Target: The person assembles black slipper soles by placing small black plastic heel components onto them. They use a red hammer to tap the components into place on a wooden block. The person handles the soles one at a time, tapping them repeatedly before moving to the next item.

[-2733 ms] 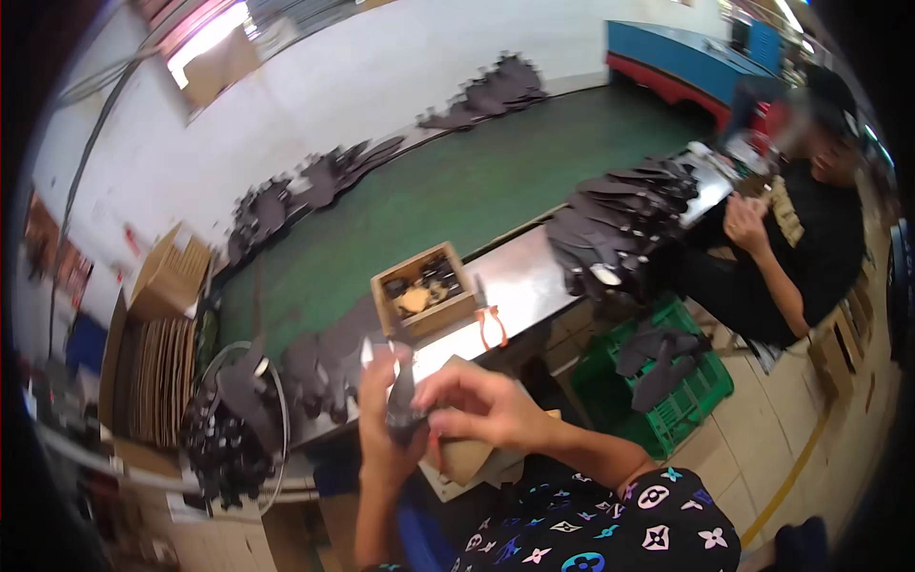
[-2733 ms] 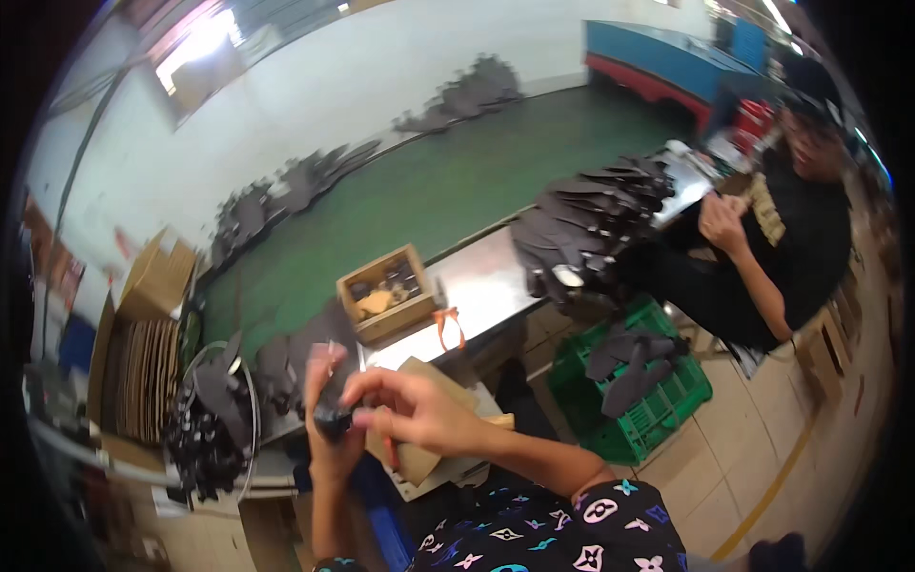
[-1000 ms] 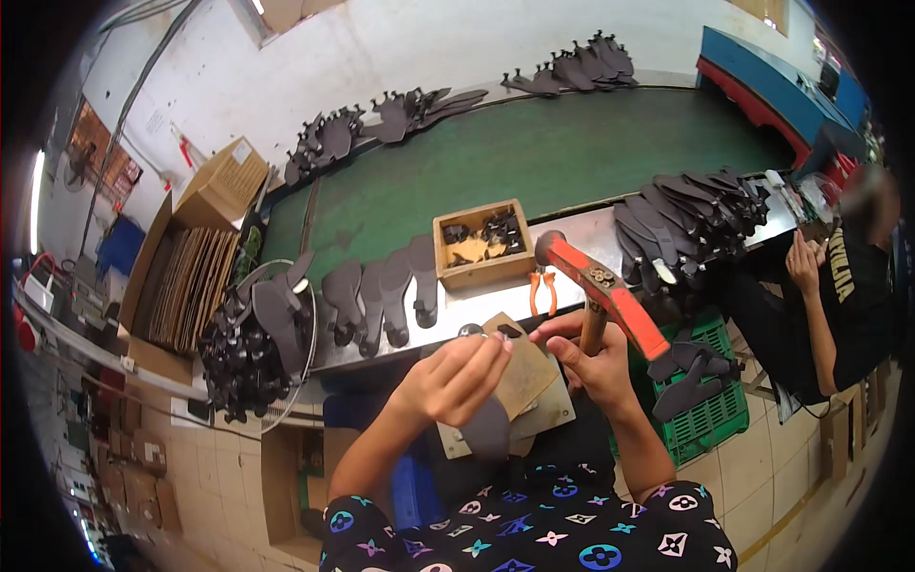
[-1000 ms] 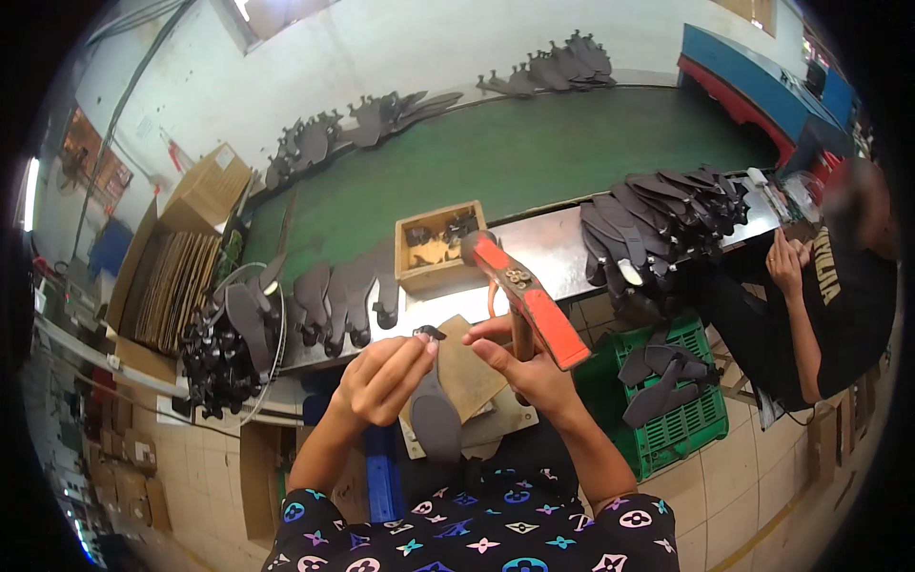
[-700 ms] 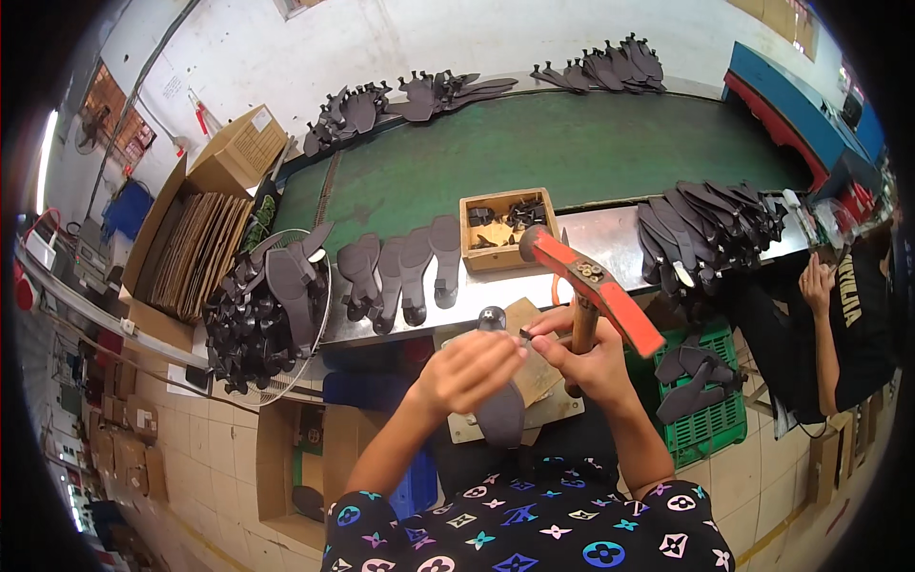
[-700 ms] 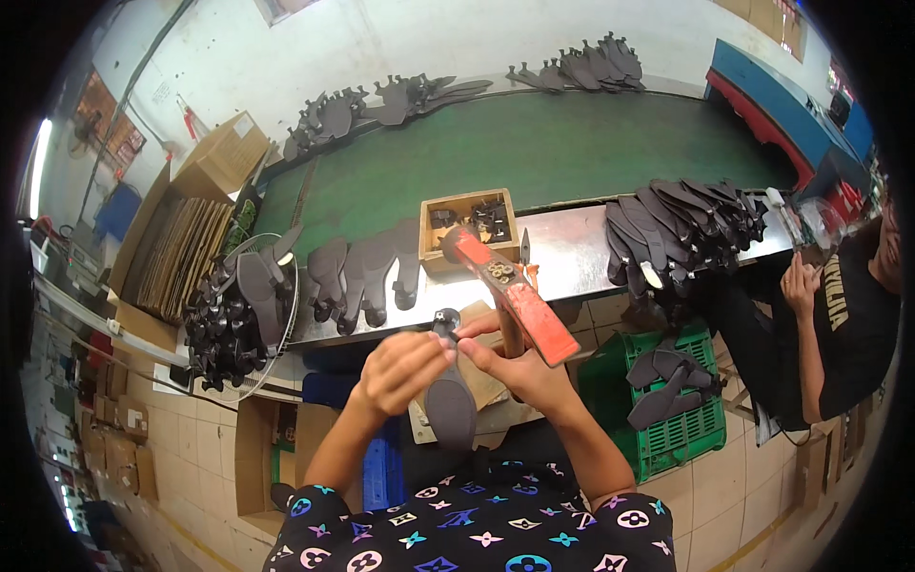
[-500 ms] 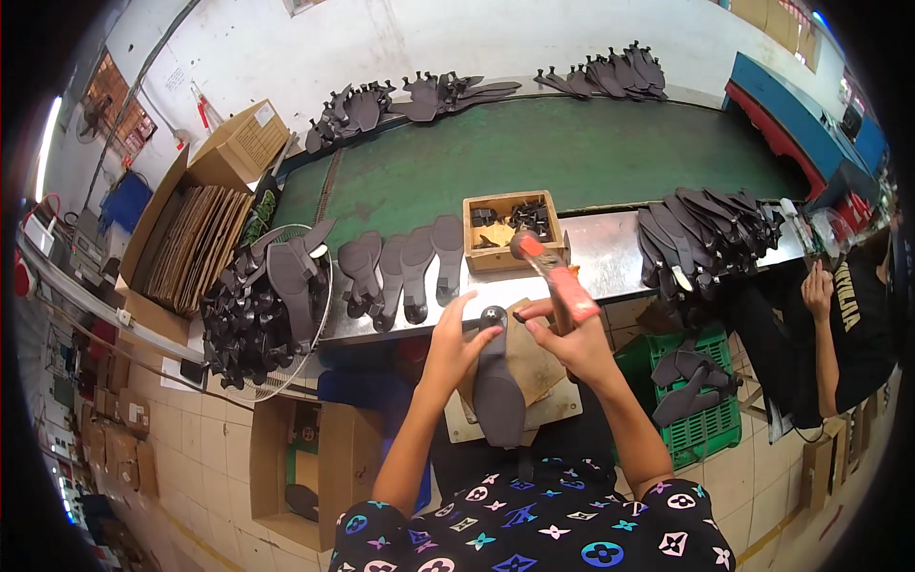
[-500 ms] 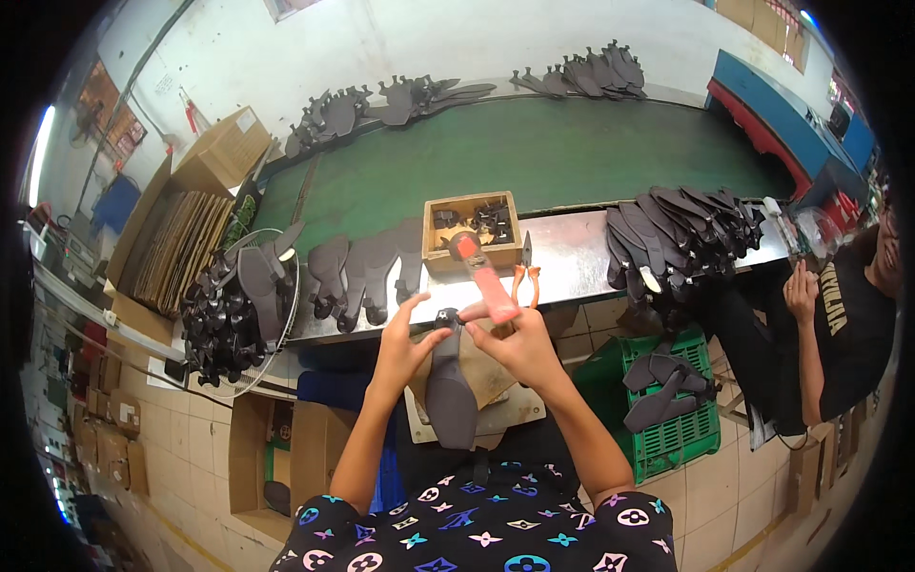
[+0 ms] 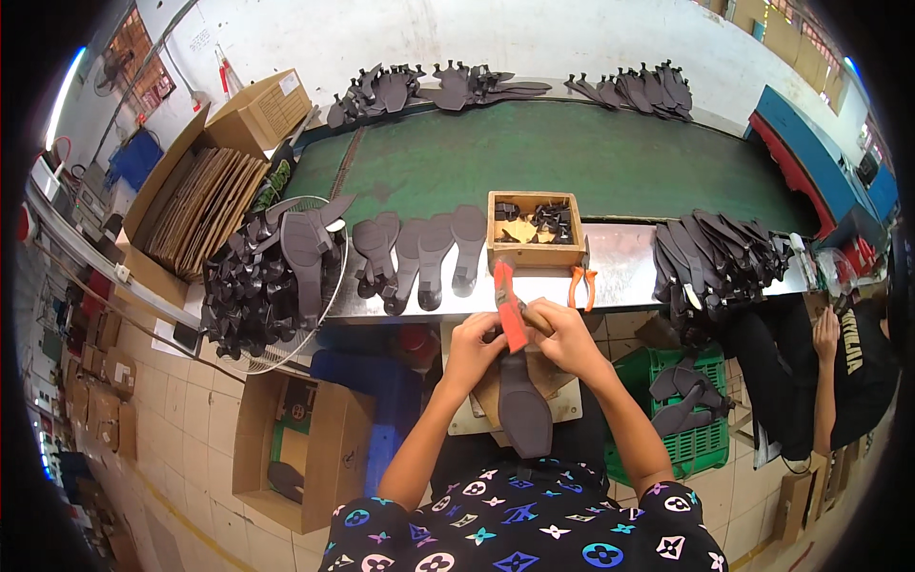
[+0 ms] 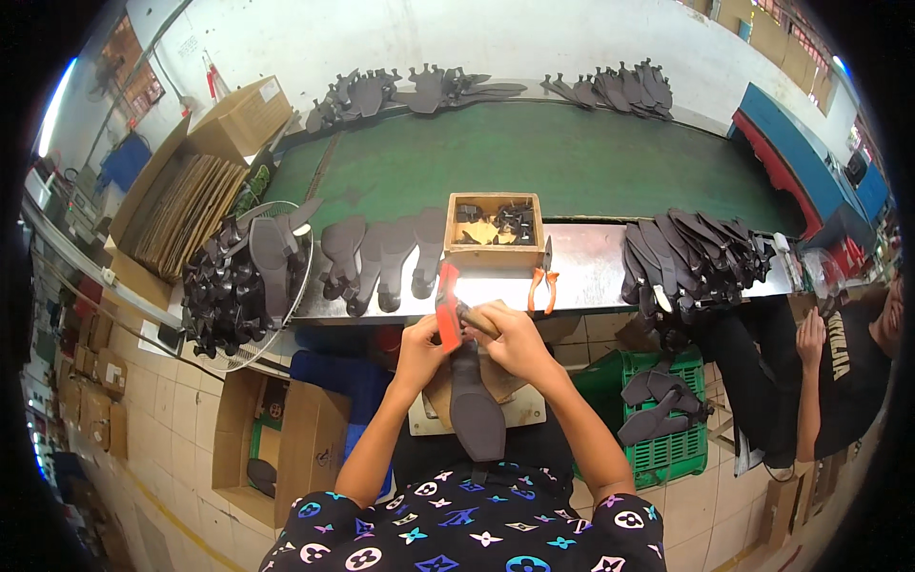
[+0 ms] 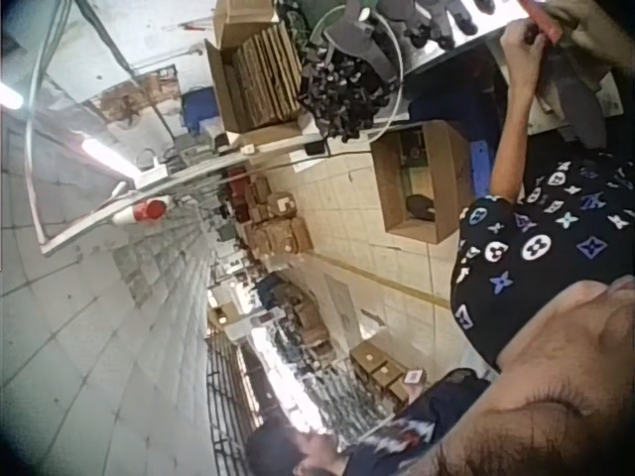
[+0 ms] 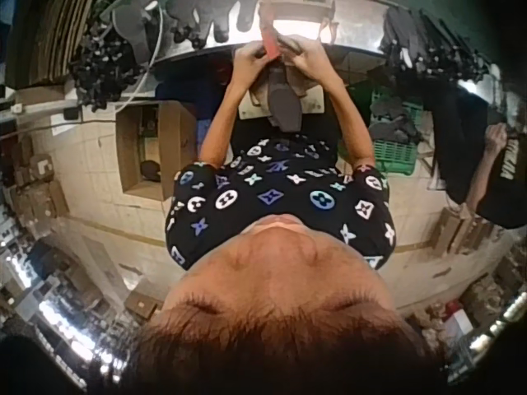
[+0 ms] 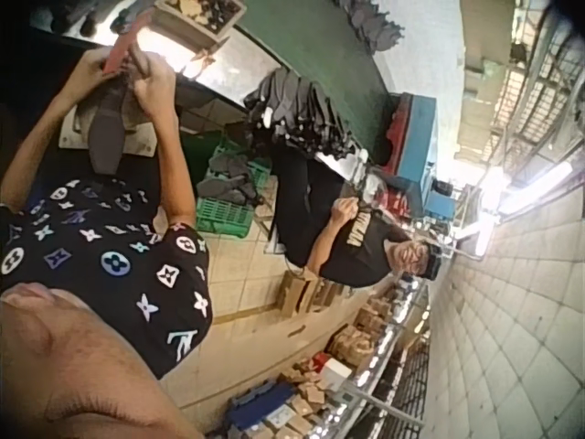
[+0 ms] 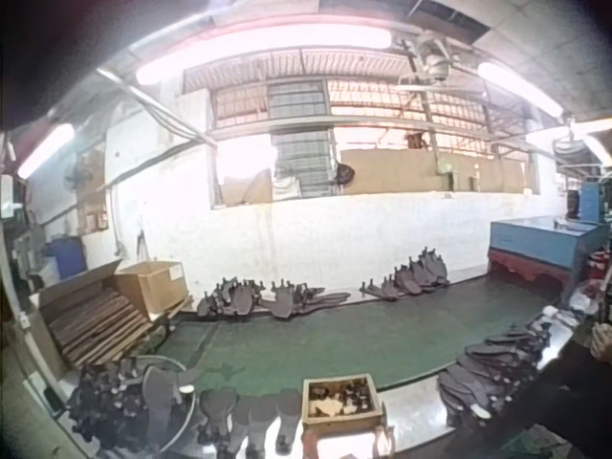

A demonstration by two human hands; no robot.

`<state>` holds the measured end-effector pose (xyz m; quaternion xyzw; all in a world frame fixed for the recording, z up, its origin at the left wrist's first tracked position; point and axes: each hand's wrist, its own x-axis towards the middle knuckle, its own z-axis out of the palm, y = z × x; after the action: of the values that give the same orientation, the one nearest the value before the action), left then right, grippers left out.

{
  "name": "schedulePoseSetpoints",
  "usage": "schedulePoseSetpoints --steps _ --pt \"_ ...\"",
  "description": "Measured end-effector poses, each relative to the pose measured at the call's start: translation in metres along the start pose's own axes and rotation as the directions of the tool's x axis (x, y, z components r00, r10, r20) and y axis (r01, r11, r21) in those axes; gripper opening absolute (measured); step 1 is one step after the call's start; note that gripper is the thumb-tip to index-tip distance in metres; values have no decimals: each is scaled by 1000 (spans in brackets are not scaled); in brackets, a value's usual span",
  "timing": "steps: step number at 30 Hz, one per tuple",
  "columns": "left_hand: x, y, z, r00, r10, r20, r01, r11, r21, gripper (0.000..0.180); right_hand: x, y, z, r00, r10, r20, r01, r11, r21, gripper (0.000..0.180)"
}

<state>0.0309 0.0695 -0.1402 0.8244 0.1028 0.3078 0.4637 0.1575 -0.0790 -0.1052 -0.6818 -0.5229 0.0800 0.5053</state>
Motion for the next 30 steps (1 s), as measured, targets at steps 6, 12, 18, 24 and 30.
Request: schedulePoseSetpoints --steps 6,12,18,24,30 --pt "-1 -2 -9 991 -80 103 85 995 -45 28 -1 -17 -2 993 -8 115 31 980 -195 33" --pt "10 4 -11 979 -125 162 140 986 -87 27 -9 -23 -1 997 9 -80 -18 994 -106 28" --pt "9 -6 -14 970 -102 221 148 968 -204 26 -38 -89 -25 971 160 -179 -162 987 7 29" --pt "15 -6 -16 922 -201 330 292 922 -255 24 -53 -93 -14 985 137 -104 -153 976 -156 32" --pt "17 -8 -18 931 -153 332 247 933 -263 23 -54 -102 -12 974 186 -132 -199 976 -90 34"
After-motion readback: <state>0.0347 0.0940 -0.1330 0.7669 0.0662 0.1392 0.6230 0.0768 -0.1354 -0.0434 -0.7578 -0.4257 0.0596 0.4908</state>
